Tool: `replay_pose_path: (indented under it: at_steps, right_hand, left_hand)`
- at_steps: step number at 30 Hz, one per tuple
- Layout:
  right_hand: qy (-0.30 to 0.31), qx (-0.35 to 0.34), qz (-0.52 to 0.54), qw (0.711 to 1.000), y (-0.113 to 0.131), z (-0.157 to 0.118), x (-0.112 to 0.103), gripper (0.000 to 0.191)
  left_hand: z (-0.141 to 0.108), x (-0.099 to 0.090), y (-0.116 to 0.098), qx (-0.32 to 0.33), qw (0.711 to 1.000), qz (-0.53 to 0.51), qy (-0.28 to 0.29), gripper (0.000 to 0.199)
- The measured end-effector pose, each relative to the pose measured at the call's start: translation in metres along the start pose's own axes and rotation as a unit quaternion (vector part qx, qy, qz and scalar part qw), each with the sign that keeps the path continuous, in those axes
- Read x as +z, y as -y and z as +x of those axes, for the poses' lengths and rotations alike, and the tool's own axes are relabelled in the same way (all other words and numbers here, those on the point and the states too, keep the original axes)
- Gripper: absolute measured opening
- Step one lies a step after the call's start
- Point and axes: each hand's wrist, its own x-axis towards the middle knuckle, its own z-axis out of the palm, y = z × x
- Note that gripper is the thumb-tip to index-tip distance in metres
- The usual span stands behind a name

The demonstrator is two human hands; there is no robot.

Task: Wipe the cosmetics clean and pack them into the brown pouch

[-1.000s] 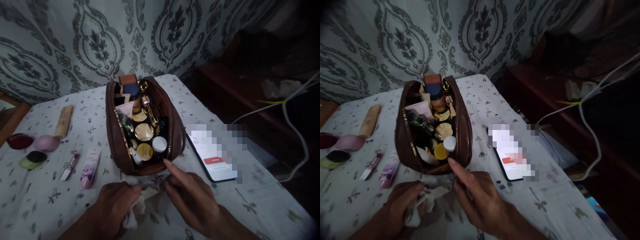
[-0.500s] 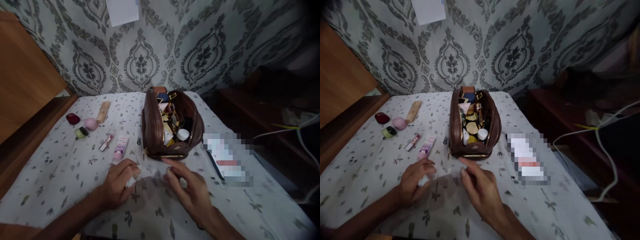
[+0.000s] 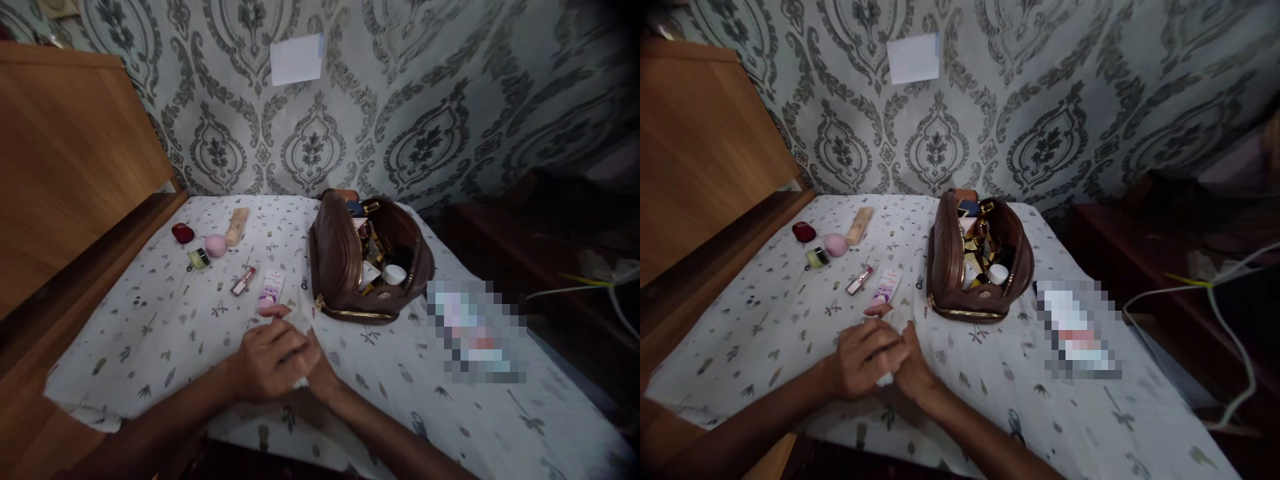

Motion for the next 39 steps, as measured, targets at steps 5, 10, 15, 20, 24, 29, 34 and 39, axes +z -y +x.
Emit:
replay_pose_path:
  at_steps: [5, 10, 15, 20, 24, 29, 34, 39]
  right_hand:
    - [0.088, -0.042, -0.086, 0.992, 0.019, 0.007, 0.002, 0.018]
    - [0.100, -0.086, -0.143, 0.981, 0.023, 0.002, -0.005, 0.028]
    - [0.065, -0.083, -0.151, 0.983, 0.015, 0.006, -0.012, 0.032]
    - [0.056, -0.046, -0.122, 0.990, 0.010, 0.010, -0.015, 0.033]
    - [0.054, -0.018, -0.076, 0.995, 0.009, 0.010, -0.014, 0.030]
    - [0.061, 0.008, 0.015, 0.998, 0.010, 0.013, -0.013, 0.044]
    - [0.057, -0.014, 0.108, 0.992, 0.016, 0.016, -0.013, 0.049]
    - [-0.013, 0.017, 0.153, 0.988, 0.018, 0.020, -0.017, 0.051]
  left_hand:
    - [-0.023, -0.013, 0.039, -0.156, 0.987, -0.022, 0.031, 0.023]
    - [-0.046, -0.028, 0.077, -0.383, 0.914, 0.114, 0.077, 0.030]
    - [-0.051, -0.030, 0.090, -0.458, 0.839, 0.187, 0.226, 0.033]
    - [-0.054, -0.022, 0.088, -0.446, 0.822, 0.189, 0.298, 0.028]
    - [-0.058, -0.025, 0.089, -0.449, 0.853, 0.149, 0.218, 0.032]
    - [-0.052, -0.025, 0.070, -0.377, 0.920, 0.051, 0.096, 0.030]
    - [-0.036, -0.008, 0.035, -0.199, 0.974, 0.068, 0.080, 0.018]
    - [-0.026, -0.004, 0.025, -0.131, 0.980, 0.116, 0.097, 0.022]
